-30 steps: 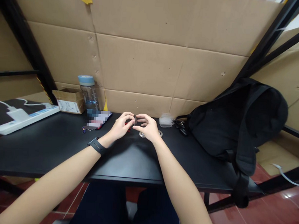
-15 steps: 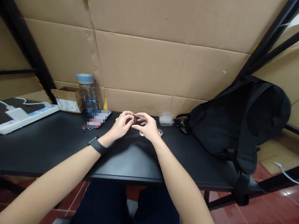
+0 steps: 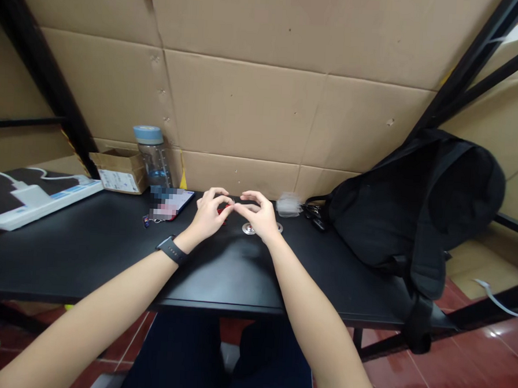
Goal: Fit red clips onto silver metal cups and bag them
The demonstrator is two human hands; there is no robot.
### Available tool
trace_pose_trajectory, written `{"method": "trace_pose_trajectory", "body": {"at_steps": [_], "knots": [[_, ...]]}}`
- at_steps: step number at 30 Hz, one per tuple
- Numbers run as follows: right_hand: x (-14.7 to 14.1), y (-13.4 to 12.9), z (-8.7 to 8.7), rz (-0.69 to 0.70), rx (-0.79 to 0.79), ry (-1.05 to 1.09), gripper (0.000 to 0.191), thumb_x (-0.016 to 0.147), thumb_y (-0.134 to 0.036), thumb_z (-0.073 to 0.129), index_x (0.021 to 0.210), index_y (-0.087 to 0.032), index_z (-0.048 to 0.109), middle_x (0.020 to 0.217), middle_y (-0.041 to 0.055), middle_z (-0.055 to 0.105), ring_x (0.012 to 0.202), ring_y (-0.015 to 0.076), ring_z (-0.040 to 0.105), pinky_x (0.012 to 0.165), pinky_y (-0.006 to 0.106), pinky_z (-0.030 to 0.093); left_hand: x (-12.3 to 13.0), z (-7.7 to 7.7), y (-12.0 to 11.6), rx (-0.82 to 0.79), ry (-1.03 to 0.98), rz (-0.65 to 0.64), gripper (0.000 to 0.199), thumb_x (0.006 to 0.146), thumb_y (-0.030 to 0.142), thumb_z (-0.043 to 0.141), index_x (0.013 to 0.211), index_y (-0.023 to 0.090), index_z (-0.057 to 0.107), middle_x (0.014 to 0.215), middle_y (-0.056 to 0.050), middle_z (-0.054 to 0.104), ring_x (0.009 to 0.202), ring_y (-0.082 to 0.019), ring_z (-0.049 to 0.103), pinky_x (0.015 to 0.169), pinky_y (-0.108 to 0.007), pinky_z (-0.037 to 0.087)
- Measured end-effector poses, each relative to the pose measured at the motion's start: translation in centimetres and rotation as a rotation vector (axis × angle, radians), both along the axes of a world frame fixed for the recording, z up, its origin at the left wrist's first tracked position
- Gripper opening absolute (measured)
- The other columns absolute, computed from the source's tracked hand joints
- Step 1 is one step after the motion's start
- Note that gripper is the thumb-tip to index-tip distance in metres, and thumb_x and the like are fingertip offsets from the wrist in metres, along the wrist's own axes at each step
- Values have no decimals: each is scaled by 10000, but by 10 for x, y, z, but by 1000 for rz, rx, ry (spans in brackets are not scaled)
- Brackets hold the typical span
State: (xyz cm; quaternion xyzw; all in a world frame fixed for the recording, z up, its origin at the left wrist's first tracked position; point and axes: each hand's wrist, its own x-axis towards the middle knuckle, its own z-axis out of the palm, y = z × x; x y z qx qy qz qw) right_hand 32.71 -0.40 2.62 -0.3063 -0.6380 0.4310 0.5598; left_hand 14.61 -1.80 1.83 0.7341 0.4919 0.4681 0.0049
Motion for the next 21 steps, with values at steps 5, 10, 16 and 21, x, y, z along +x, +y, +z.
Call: {"method": "trace_pose_trajectory", "body": {"at_steps": [5, 10, 16, 21], "knots": [[4, 1, 1, -17, -21, 1, 471, 744, -361, 812, 1147, -231, 606, 1170, 73, 656, 871, 182, 741, 831, 337, 601, -1, 4, -4, 15, 12, 7, 60, 917, 272, 673, 906, 244, 726, 1242, -79, 601, 1221, -288, 524, 1013, -461, 382], [6, 1, -2, 6, -15, -28, 520, 680, -302, 841, 1141, -235, 611, 1206, 70, 622, 877, 163, 706, 899, 356, 596, 0, 7, -7, 16, 38, -25, 95, 919, 324, 685, 891, 268, 757, 1227, -72, 608, 1204, -288, 524, 1022, -464, 382], [5, 3, -5, 24, -39, -50, 507, 682, -285, 814, 1146, -247, 613, 1204, 59, 603, 835, 142, 677, 854, 343, 603, 1, 6, -6, -8, 53, -65, 103, 920, 329, 680, 899, 272, 763, 1183, -65, 625, 1181, -283, 536, 1019, -460, 392], [6, 3, -4, 15, -52, -29, 514, 669, -251, 792, 1150, -249, 612, 1207, 54, 586, 837, 138, 676, 837, 327, 604, 0, 7, -3, -31, -83, -106, 214, 1010, 355, 522, 978, 251, 706, 1120, -58, 651, 1133, -241, 581, 1020, -411, 419]]}}
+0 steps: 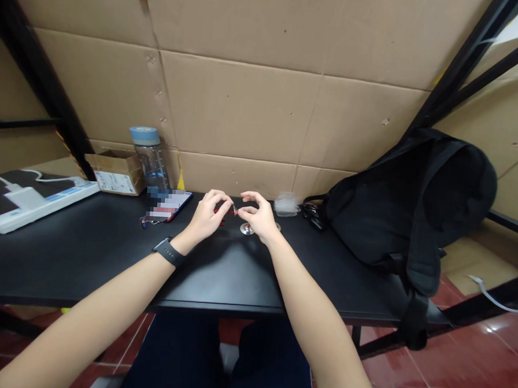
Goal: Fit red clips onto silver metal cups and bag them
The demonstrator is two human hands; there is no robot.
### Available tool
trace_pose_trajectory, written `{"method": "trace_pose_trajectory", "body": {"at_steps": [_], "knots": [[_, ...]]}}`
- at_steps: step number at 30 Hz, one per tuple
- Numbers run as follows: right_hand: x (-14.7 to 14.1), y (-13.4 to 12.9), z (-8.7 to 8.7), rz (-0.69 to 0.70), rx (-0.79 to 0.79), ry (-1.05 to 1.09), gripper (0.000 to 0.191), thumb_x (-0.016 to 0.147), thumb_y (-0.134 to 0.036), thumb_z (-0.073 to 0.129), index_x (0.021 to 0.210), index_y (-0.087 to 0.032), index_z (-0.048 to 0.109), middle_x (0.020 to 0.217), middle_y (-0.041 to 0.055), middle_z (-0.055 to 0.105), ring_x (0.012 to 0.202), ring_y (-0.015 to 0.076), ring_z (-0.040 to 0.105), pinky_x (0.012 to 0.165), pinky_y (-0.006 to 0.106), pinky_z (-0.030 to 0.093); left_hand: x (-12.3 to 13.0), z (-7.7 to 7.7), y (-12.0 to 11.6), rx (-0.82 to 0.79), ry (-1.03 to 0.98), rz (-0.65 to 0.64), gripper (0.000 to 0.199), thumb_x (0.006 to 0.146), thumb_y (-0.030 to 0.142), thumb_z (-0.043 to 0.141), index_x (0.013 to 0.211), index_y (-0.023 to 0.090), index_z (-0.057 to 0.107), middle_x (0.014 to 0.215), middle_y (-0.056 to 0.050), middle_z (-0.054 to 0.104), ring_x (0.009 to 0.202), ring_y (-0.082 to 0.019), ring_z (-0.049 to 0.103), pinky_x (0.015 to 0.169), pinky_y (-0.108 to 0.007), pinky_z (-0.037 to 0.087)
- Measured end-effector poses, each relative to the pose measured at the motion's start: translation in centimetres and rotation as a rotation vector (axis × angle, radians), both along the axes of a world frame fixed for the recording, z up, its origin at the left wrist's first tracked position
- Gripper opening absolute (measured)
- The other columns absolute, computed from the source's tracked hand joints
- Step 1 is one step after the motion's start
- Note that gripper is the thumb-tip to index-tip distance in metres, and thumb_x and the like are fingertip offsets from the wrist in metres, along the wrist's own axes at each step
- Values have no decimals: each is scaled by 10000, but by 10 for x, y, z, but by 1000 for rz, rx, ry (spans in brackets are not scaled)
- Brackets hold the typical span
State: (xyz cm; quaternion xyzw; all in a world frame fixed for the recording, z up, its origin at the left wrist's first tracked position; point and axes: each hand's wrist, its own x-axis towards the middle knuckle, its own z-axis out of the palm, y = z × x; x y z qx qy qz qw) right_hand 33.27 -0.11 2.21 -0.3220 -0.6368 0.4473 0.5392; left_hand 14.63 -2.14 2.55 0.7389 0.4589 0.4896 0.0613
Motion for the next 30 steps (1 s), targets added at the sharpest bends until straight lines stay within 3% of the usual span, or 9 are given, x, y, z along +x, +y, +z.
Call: {"method": "trace_pose_trajectory", "body": {"at_steps": [3, 6, 11, 20, 22, 25, 30], "knots": [[0, -2, 3, 16, 4, -9, 492, 662, -224, 771, 1131, -242, 623, 1211, 55, 567, 786, 126, 668, 751, 304, 614, -3, 0, 2, -38, -37, -31, 252, 1035, 375, 459, 1065, 266, 684, 1156, -50, 660, 1165, -235, 578, 1037, -408, 415], [1, -4, 6, 36, 12, -35, 474, 661, -219, 751, 1118, -238, 625, 1197, 51, 568, 756, 119, 658, 691, 284, 609, -4, -4, 3, -104, 83, -69, 214, 973, 426, 571, 1070, 304, 718, 1230, -39, 650, 1212, -267, 554, 1061, -455, 391], [5, -1, 5, 13, 69, -82, 461, 671, -184, 713, 1125, -228, 639, 1193, 50, 584, 754, 107, 662, 734, 277, 593, -1, -14, 5, -133, 265, -103, 170, 841, 381, 720, 982, 292, 752, 1230, -42, 663, 1189, -303, 555, 1008, -483, 415], [9, 6, 1, 28, 109, -156, 414, 711, -219, 714, 1118, -226, 642, 1163, 55, 599, 771, 131, 682, 710, 284, 582, 0, -10, 5, -108, 226, -66, 67, 846, 333, 742, 857, 294, 796, 1132, -31, 712, 1146, -289, 566, 967, -465, 412], [13, 9, -1, -20, 177, -263, 368, 729, -217, 700, 1095, -219, 658, 1106, 50, 622, 740, 129, 662, 693, 288, 560, -1, -13, 8, -109, 238, -36, 77, 855, 332, 735, 848, 294, 801, 1097, -34, 717, 1118, -287, 567, 956, -464, 407], [22, 13, -2, -148, 294, -596, 294, 732, -191, 712, 1024, -228, 708, 943, 25, 678, 719, 148, 619, 710, 308, 508, -4, -16, 11, -119, 246, 6, 83, 847, 358, 743, 862, 317, 814, 1032, -35, 727, 1063, -285, 572, 943, -455, 400], [29, 9, 0, -170, 224, -1082, 110, 762, -255, 781, 871, -257, 772, 808, 17, 746, 759, 203, 649, 763, 345, 427, -7, -16, 13, -138, 212, 35, 118, 884, 368, 697, 908, 351, 812, 954, -9, 761, 978, -262, 617, 892, -402, 390]]}}
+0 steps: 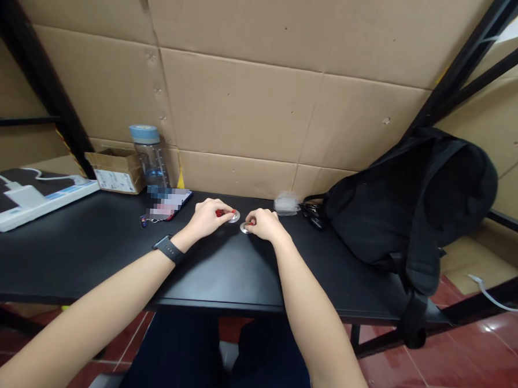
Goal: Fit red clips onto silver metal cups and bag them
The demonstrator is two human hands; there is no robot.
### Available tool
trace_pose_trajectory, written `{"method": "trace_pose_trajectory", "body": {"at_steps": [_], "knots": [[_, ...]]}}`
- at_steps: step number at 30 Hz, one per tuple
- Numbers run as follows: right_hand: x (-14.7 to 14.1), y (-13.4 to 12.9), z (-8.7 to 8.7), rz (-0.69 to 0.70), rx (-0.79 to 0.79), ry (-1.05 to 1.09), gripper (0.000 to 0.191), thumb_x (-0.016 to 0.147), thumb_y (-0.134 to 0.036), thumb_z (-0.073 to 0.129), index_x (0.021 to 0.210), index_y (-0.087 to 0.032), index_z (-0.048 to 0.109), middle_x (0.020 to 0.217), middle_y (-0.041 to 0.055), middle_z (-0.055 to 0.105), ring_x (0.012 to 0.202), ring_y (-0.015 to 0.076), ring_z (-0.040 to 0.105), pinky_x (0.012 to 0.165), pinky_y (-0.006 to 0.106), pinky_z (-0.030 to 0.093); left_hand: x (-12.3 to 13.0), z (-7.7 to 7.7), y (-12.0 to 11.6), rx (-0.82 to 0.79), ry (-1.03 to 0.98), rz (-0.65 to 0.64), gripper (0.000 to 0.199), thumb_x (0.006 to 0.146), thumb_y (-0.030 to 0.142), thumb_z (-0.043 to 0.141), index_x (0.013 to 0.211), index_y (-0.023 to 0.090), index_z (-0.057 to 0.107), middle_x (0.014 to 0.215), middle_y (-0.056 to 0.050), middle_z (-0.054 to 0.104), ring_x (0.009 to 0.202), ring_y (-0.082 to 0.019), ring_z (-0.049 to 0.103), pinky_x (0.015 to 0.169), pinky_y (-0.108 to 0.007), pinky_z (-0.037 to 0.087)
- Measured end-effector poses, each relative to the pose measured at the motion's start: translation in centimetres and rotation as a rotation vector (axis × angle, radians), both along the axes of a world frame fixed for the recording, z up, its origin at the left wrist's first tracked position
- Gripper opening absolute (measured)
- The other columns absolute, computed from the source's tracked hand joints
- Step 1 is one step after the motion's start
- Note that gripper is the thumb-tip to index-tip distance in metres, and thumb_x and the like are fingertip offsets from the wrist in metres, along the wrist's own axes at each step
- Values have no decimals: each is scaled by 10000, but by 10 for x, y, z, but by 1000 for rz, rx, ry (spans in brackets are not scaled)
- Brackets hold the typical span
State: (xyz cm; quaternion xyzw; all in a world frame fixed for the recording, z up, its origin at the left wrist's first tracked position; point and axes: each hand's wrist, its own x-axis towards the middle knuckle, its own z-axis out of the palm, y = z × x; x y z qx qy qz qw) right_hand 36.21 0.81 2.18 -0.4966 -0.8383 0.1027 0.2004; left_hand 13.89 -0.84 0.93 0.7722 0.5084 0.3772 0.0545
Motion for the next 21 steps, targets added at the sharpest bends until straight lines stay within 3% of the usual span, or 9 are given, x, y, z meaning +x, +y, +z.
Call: {"method": "trace_pose_trajectory", "body": {"at_steps": [5, 11, 14, 18, 21], "knots": [[-7, -7, 5, -63, 48, -163, 95, 826, -185, 720, 775, -247, 771, 820, 33, 768, 828, 217, 664, 850, 368, 368, 2, 4, -2, -61, -13, 38, 156, 914, 380, 644, 917, 303, 780, 894, 2, 786, 923, -240, 671, 857, -373, 367], [-5, -5, 4, -90, 17, -182, 136, 868, -180, 673, 745, -208, 723, 817, 30, 748, 867, 206, 660, 917, 373, 333, 2, 6, -4, -119, -11, 82, 179, 941, 370, 586, 912, 266, 729, 925, 3, 794, 954, -226, 698, 876, -363, 350], [-5, 1, -1, -66, 32, -9, 153, 905, -190, 607, 780, -188, 696, 888, 47, 735, 879, 192, 645, 887, 345, 379, 2, 6, -5, -139, -17, 96, 170, 944, 360, 576, 928, 263, 714, 924, 0, 795, 941, -229, 702, 870, -366, 354], [-10, 8, -6, 52, 62, 393, 162, 943, -286, 557, 863, -180, 650, 961, 58, 703, 893, 172, 641, 818, 299, 473, 3, 7, -5, -139, -48, 79, 163, 950, 361, 577, 944, 260, 705, 920, 6, 793, 874, -213, 706, 878, -367, 375], [-17, 8, -8, 80, -59, 634, 170, 935, -352, 570, 924, -190, 621, 954, 52, 707, 878, 179, 682, 736, 290, 529, 6, 7, -6, -83, -92, 29, 162, 957, 370, 580, 976, 264, 701, 970, 11, 789, 893, -204, 707, 902, -367, 394]]}}
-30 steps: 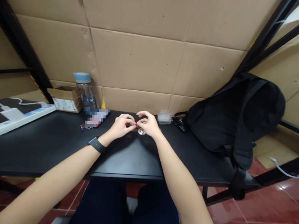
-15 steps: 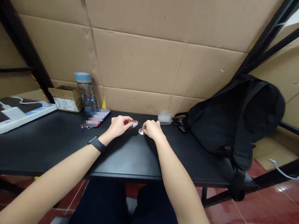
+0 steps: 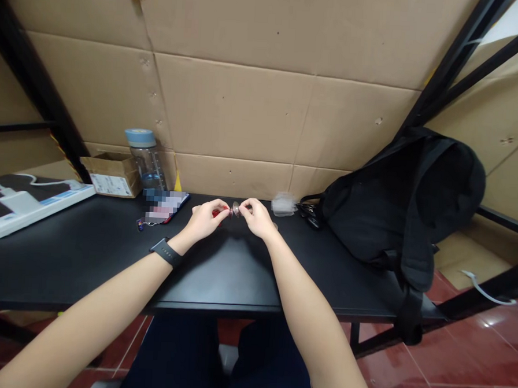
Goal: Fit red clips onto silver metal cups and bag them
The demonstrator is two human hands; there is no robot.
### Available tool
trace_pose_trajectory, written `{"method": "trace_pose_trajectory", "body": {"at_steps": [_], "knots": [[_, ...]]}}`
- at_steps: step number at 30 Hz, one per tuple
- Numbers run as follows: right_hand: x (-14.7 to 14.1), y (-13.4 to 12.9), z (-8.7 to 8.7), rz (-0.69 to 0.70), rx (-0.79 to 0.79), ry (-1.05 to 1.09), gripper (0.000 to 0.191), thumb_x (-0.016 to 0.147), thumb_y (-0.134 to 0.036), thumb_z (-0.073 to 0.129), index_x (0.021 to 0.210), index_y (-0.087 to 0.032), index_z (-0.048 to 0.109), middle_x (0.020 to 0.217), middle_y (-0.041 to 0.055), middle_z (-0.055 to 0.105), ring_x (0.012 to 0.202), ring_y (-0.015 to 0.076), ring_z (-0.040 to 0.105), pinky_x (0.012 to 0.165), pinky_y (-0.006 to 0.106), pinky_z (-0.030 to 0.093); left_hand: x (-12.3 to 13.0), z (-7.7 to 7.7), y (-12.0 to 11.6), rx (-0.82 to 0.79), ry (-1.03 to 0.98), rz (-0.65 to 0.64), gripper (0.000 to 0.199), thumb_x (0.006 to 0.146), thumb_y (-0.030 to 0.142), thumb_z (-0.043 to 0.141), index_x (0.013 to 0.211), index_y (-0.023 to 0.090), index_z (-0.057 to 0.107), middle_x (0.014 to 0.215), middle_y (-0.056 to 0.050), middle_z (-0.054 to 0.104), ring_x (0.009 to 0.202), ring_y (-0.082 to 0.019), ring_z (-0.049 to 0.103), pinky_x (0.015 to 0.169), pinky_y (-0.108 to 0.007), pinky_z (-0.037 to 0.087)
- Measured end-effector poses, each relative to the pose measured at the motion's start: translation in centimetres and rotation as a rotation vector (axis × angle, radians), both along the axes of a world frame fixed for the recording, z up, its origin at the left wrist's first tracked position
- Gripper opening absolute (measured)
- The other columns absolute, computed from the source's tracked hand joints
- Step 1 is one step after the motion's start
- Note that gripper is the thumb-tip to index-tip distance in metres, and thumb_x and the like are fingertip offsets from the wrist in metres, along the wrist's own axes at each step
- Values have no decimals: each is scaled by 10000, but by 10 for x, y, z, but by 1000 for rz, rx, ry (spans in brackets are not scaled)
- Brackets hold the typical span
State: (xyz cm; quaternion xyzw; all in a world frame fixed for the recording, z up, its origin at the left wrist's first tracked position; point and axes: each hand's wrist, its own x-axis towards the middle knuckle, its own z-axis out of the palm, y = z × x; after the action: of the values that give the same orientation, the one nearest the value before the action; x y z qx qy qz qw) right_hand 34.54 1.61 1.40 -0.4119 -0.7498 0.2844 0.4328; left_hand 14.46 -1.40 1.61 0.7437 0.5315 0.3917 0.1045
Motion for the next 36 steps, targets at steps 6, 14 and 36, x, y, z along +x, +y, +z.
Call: {"method": "trace_pose_trajectory", "body": {"at_steps": [6, 14, 36], "knots": [[-11, -9, 0, 131, -204, 267, 286, 887, -460, 678, 917, -188, 596, 1049, 67, 704, 812, 152, 736, 672, 250, 580, 2, -1, -1, 45, -120, -70, 136, 952, 341, 599, 998, 253, 692, 1010, 2, 781, 980, -194, 708, 897, -329, 451], [-7, -20, 7, 300, -429, 439, 405, 886, -372, 725, 1265, -309, 598, 1186, 52, 679, 823, 152, 754, 721, 283, 615, 1, 2, -3, 35, -95, -46, 140, 941, 339, 613, 993, 254, 711, 979, 3, 782, 905, -192, 699, 875, -332, 474], [115, 32, 15, -544, 361, 115, 463, 766, -422, 750, 1162, -185, 707, 1101, 135, 655, 1042, 291, 647, 875, 438, 560, 71, -7, 24, 87, 304, -310, 408, 1048, 472, 393, 1121, 263, 736, 1284, -56, 676, 1213, -242, 567, 1039, -441, 391]]}}
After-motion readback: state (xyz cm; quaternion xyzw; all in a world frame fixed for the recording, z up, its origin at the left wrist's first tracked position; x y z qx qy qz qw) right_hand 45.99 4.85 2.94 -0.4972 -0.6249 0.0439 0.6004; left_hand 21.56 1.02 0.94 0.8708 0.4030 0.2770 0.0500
